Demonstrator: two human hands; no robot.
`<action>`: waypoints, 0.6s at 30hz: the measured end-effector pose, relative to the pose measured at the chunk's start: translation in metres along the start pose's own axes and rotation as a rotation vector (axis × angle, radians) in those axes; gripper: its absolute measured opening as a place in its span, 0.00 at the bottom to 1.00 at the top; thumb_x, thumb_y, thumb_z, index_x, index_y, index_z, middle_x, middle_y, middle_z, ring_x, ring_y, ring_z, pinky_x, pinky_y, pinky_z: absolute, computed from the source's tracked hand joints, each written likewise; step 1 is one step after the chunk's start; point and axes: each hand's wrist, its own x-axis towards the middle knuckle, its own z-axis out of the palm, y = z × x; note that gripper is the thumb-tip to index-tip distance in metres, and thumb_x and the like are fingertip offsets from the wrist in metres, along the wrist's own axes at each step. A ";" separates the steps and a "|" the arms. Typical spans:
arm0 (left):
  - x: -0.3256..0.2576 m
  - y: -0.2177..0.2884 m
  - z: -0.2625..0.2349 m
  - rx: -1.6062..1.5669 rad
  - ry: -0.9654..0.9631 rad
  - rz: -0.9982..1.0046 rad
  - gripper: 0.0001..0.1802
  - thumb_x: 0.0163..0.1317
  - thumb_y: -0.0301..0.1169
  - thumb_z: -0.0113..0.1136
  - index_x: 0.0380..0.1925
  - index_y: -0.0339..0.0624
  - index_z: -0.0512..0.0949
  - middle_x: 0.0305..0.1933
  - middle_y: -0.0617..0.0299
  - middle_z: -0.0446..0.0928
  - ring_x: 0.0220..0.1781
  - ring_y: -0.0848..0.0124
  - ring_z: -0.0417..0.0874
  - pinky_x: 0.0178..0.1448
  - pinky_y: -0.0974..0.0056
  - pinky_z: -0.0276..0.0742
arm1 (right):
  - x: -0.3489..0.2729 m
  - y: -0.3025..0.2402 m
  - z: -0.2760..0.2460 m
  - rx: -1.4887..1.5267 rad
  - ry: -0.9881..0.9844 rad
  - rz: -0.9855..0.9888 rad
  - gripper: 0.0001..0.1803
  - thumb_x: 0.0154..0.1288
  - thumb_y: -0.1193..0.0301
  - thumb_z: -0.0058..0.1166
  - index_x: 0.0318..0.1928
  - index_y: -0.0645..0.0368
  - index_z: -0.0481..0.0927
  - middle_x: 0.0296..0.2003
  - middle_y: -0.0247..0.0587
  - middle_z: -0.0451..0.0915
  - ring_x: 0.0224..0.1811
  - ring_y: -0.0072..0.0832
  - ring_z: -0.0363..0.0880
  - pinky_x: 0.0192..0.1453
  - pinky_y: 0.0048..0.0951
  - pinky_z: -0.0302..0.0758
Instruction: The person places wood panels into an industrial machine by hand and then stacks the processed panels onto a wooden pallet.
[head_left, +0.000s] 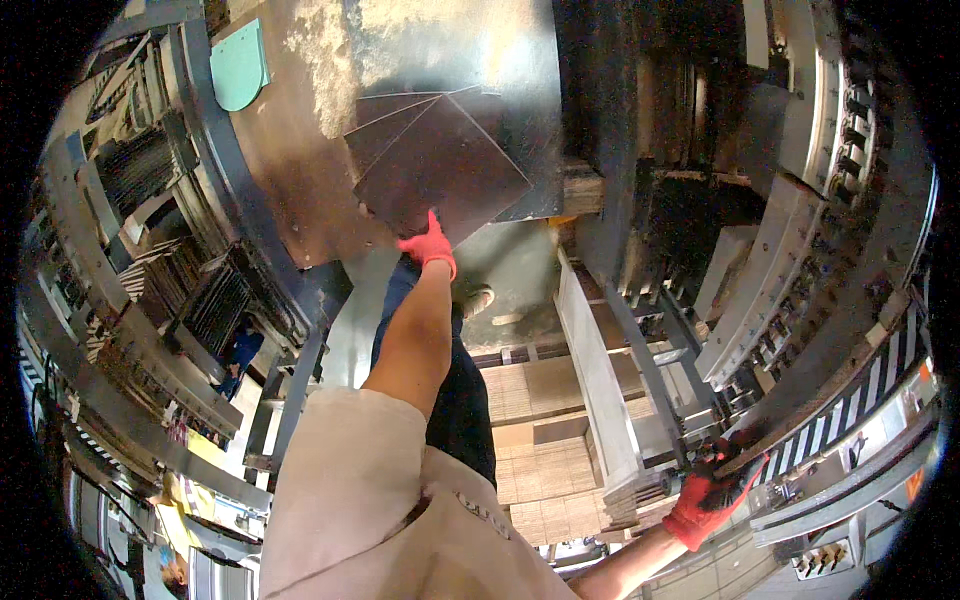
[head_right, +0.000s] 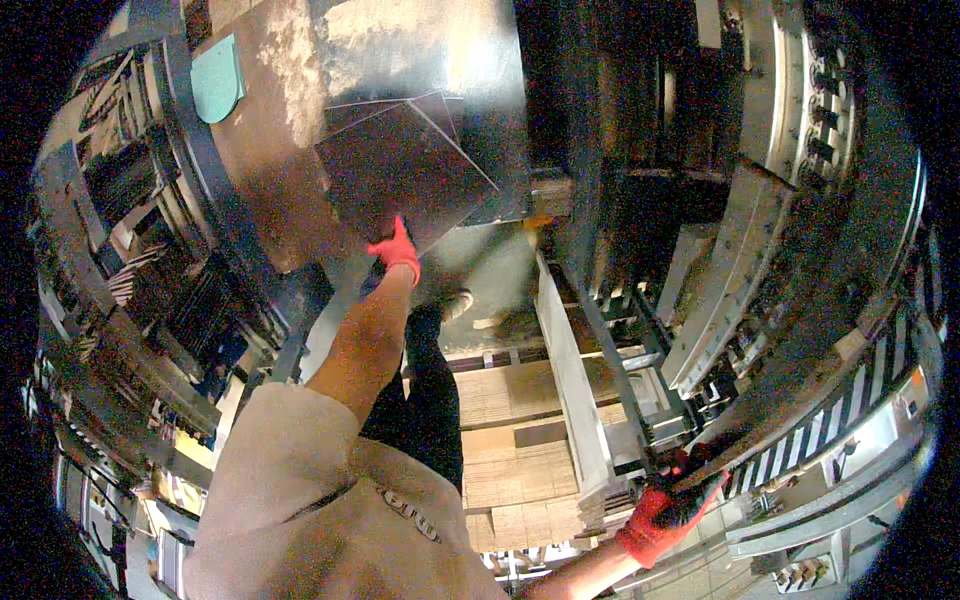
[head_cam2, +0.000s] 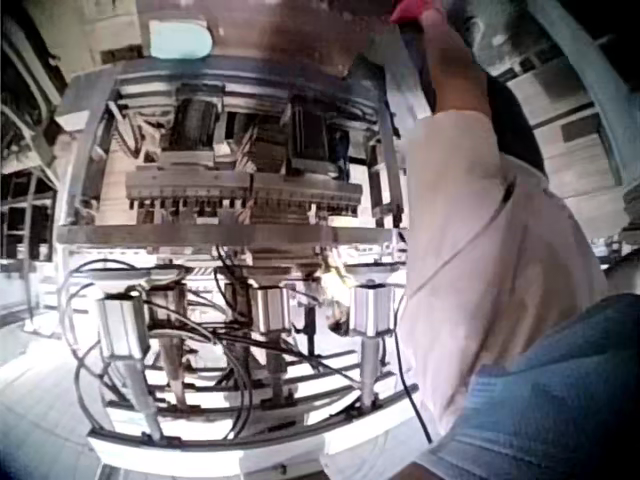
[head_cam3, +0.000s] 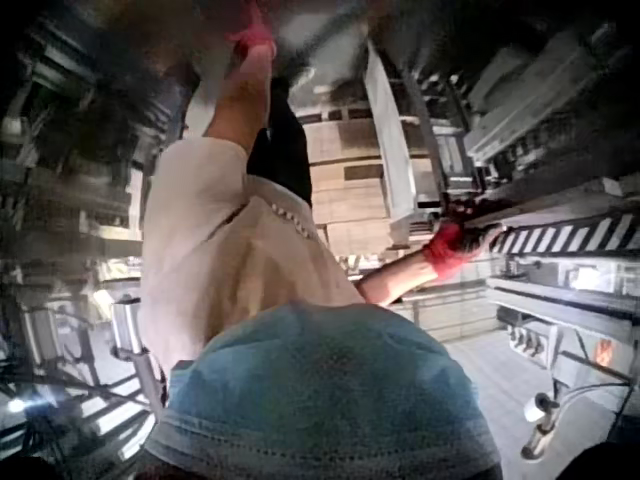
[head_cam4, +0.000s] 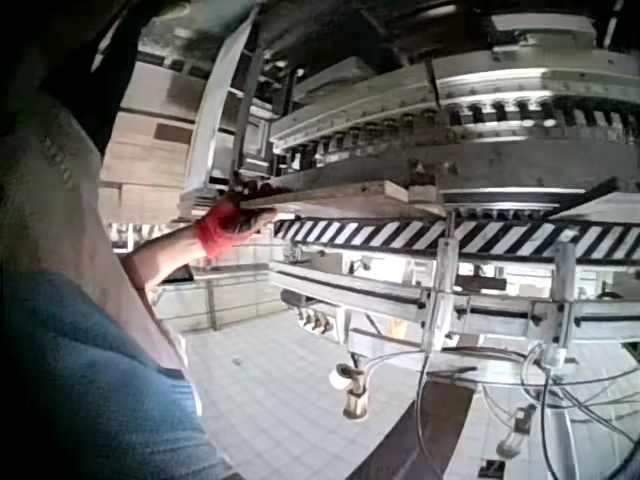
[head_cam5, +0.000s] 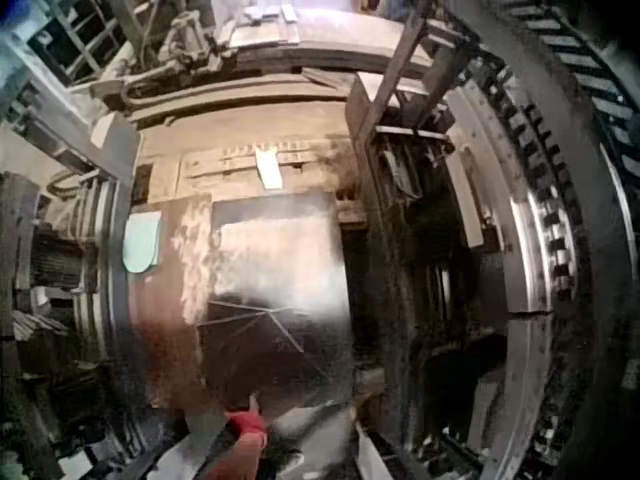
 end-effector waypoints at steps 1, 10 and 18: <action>0.002 0.003 -0.003 -0.048 -0.073 -0.029 0.46 0.52 0.52 0.68 0.60 0.33 0.57 0.63 0.42 0.61 0.61 0.53 0.66 0.65 0.52 0.62 | -0.002 -0.001 0.005 0.021 0.003 -0.006 0.24 0.72 0.60 0.46 0.63 0.57 0.66 0.47 0.39 0.73 0.33 0.24 0.65 0.35 0.24 0.66; 0.031 0.052 -0.103 -0.085 -0.501 -0.074 0.28 0.65 0.55 0.51 0.30 0.36 0.75 0.25 0.65 0.73 0.28 0.70 0.72 0.33 0.59 0.71 | 0.021 0.019 -0.057 -0.714 -0.005 -0.439 0.38 0.53 0.74 0.59 0.66 0.64 0.61 0.60 0.51 0.69 0.64 0.35 0.66 0.69 0.34 0.60; 0.042 0.159 -0.157 0.143 -0.561 0.499 0.18 0.61 0.43 0.60 0.34 0.36 0.75 0.34 0.64 0.71 0.35 0.71 0.70 0.39 0.62 0.70 | -0.007 0.002 -0.031 -0.340 -0.013 -0.373 0.29 0.60 0.76 0.52 0.63 0.56 0.66 0.60 0.43 0.70 0.65 0.33 0.65 0.64 0.37 0.66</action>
